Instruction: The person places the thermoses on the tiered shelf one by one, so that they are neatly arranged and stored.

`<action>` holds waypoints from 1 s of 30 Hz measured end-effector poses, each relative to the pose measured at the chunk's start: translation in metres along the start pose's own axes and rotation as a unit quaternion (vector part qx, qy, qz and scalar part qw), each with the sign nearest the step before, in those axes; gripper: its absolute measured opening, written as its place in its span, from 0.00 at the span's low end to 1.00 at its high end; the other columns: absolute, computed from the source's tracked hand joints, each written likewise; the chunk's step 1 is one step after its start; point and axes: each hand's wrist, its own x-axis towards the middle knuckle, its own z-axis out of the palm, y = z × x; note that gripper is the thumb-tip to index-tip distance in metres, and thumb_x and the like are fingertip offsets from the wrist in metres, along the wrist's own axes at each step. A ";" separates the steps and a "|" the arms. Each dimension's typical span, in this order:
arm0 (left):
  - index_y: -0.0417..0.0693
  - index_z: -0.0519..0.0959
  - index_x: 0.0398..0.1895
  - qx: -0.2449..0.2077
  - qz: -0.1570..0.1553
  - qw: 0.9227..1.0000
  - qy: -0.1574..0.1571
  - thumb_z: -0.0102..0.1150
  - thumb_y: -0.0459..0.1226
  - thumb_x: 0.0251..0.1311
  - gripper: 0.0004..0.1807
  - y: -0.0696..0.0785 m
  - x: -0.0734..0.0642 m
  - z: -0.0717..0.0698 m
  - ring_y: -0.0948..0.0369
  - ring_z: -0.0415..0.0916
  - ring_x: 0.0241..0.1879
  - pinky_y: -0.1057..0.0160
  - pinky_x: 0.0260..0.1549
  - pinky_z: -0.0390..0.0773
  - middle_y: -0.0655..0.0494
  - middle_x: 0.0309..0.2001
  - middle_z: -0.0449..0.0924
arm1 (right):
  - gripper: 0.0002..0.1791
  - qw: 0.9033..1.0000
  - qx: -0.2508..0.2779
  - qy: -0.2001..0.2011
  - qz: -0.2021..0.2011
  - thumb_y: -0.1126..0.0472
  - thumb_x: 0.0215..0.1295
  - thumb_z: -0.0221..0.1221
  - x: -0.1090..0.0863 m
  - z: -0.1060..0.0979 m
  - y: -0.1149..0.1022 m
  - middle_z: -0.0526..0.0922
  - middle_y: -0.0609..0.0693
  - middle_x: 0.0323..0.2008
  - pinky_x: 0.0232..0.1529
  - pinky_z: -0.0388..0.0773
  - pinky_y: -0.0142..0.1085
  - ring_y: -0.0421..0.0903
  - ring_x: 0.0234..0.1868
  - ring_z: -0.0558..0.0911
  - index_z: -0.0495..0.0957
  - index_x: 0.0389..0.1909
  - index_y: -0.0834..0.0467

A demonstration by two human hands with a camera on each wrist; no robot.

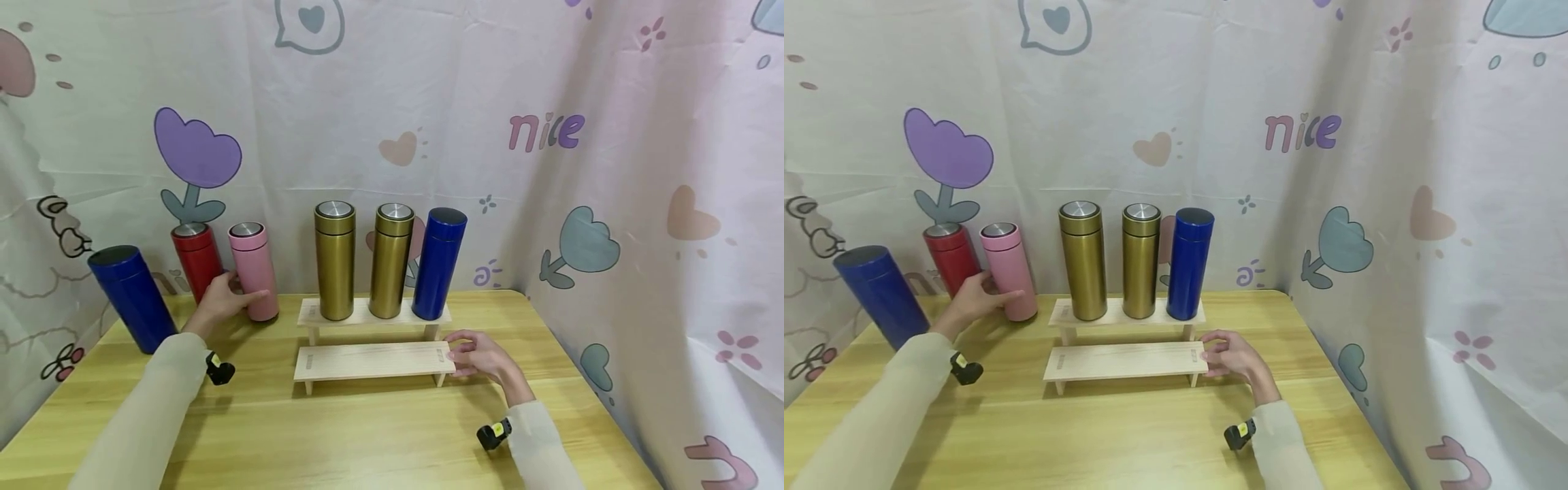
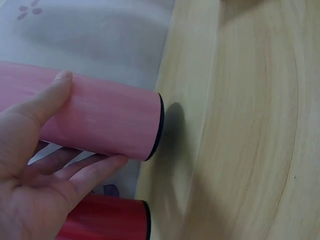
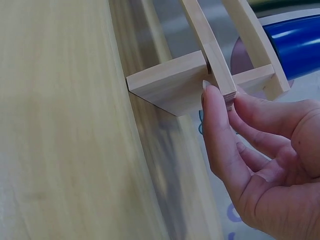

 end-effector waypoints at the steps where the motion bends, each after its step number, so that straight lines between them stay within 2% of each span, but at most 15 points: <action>1: 0.29 0.52 0.79 -0.003 0.004 1.000 -0.004 0.67 0.59 0.63 0.57 0.001 -0.002 -0.001 0.32 0.65 0.68 0.33 0.67 0.72 0.25 0.72 0.63 | 0.27 1.000 0.001 0.001 0.000 0.71 0.71 0.60 0.000 0.000 0.000 0.84 0.59 0.43 0.44 0.90 0.46 0.47 0.37 0.88 0.67 0.69 0.71; 6: 0.33 0.52 0.80 -0.014 0.017 1.000 -0.018 0.67 0.59 0.62 0.57 0.006 -0.013 -0.002 0.34 0.67 0.68 0.36 0.63 0.77 0.27 0.72 0.65 | 0.27 1.000 0.010 0.001 -0.003 0.71 0.71 0.59 -0.002 -0.001 0.002 0.84 0.59 0.43 0.43 0.90 0.45 0.47 0.37 0.88 0.67 0.69 0.71; 10: 0.34 0.60 0.76 -0.027 0.030 0.999 -0.020 0.69 0.57 0.62 0.50 0.008 -0.023 -0.004 0.38 0.74 0.60 0.43 0.53 0.86 0.29 0.66 0.72 | 0.27 1.000 0.013 0.002 -0.006 0.71 0.71 0.59 -0.003 -0.001 0.003 0.84 0.59 0.43 0.44 0.90 0.45 0.47 0.37 0.88 0.67 0.69 0.71; 14: 0.33 0.63 0.74 -0.051 0.045 0.997 -0.026 0.70 0.52 0.64 0.45 0.008 -0.031 -0.007 0.41 0.78 0.56 0.48 0.45 0.89 0.28 0.63 0.73 | 0.27 1.000 0.011 0.006 -0.007 0.71 0.71 0.60 -0.003 -0.001 0.003 0.84 0.58 0.43 0.44 0.90 0.45 0.47 0.37 0.88 0.67 0.69 0.71; 17: 0.32 0.61 0.75 -0.060 0.049 0.996 -0.036 0.69 0.51 0.65 0.45 0.008 -0.038 -0.010 0.40 0.78 0.57 0.48 0.45 0.89 0.27 0.65 0.72 | 0.27 1.000 0.008 0.008 -0.011 0.71 0.71 0.60 -0.002 -0.001 0.003 0.84 0.58 0.43 0.44 0.90 0.45 0.46 0.37 0.87 0.67 0.69 0.71; 23: 0.32 0.58 0.77 -0.038 0.050 0.997 -0.042 0.66 0.52 0.67 0.47 0.008 -0.056 -0.018 0.38 0.76 0.61 0.51 0.46 0.89 0.27 0.68 0.70 | 0.27 1.000 0.008 0.008 -0.014 0.70 0.72 0.60 -0.002 -0.001 0.004 0.84 0.57 0.42 0.44 0.90 0.45 0.46 0.37 0.87 0.68 0.69 0.71; 30: 0.32 0.58 0.76 -0.023 0.049 0.998 -0.044 0.68 0.52 0.65 0.48 0.012 -0.074 -0.024 0.38 0.77 0.60 0.55 0.45 0.90 0.27 0.67 0.71 | 0.27 1.000 0.007 0.011 -0.016 0.70 0.72 0.60 -0.002 0.001 0.005 0.84 0.57 0.42 0.42 0.90 0.44 0.45 0.37 0.87 0.68 0.69 0.71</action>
